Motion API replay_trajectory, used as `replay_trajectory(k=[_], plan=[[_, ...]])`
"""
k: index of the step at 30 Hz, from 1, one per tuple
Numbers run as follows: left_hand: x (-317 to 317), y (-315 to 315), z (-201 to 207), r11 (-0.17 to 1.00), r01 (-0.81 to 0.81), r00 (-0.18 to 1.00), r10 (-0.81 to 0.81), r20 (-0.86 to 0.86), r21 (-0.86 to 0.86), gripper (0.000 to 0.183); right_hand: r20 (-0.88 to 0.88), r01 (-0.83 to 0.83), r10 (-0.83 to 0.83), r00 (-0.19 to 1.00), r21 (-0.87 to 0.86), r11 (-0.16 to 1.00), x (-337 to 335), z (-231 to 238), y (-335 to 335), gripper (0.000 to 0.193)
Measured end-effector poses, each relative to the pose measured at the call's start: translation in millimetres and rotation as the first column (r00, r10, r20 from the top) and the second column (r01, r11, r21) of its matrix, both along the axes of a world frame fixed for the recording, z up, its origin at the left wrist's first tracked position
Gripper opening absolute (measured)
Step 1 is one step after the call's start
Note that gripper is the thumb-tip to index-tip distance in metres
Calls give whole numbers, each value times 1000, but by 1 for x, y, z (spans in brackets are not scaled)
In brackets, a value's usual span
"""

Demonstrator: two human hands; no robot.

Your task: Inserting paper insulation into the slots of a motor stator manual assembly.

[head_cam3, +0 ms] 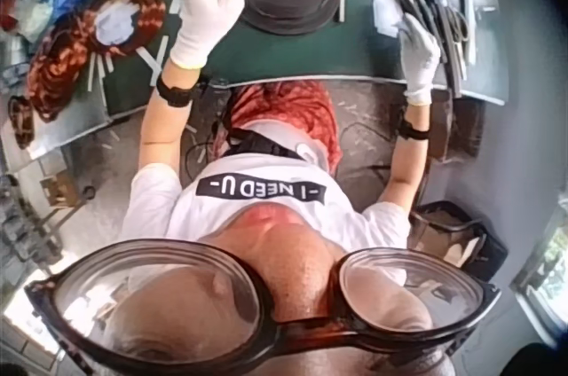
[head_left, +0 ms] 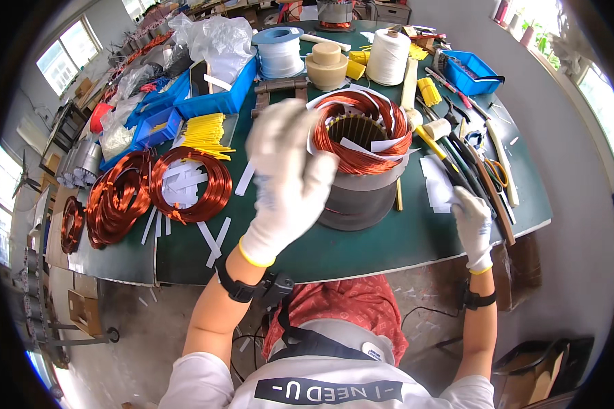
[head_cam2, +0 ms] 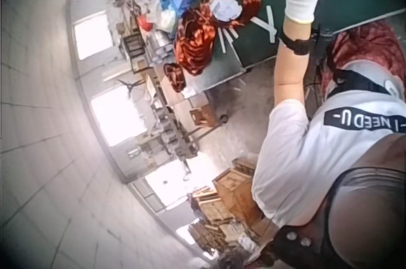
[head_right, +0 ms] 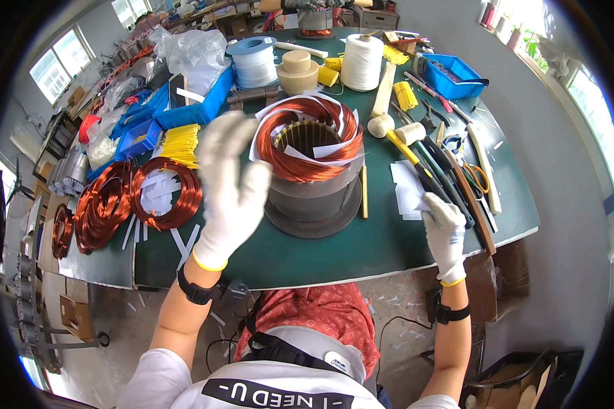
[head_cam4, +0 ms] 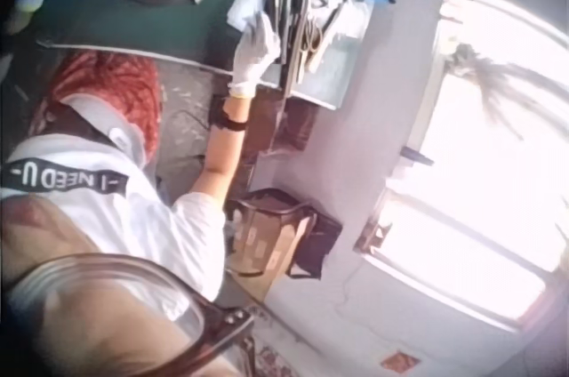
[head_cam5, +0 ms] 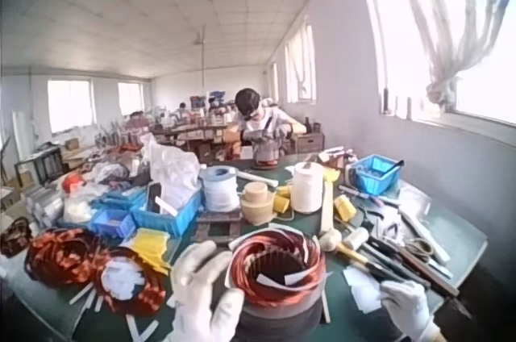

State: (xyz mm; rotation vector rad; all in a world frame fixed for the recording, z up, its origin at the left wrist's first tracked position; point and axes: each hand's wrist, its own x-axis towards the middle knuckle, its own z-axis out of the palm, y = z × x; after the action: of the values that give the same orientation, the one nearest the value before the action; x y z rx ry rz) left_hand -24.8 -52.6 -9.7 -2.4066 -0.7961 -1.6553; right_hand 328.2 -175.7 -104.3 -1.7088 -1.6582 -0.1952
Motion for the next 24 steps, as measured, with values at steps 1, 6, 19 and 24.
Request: replay_trajectory(k=[1, 6, 19, 24], plan=[[-6, -9, -5, 985, -168, 981, 170, 90, -37, 38, -122, 64, -59, 991, 39, 997, -4, 3, -5, 33], [-17, -68, 3, 623, 455, 880, -205, 428, -636, 28, -299, 41, 28, 954, 222, 974, -90, 51, -37, 38], [12, -97, -23, 749, 453, 889, -424, 175, -484, 15, -898, -535, 275, 344, 53, 843, -178, 53, -44, 67], [2, -78, -13, 737, 394, 908, -219, 357, -549, 21, -925, -295, 166, 341, 63, 953, -166, 54, -38, 27]])
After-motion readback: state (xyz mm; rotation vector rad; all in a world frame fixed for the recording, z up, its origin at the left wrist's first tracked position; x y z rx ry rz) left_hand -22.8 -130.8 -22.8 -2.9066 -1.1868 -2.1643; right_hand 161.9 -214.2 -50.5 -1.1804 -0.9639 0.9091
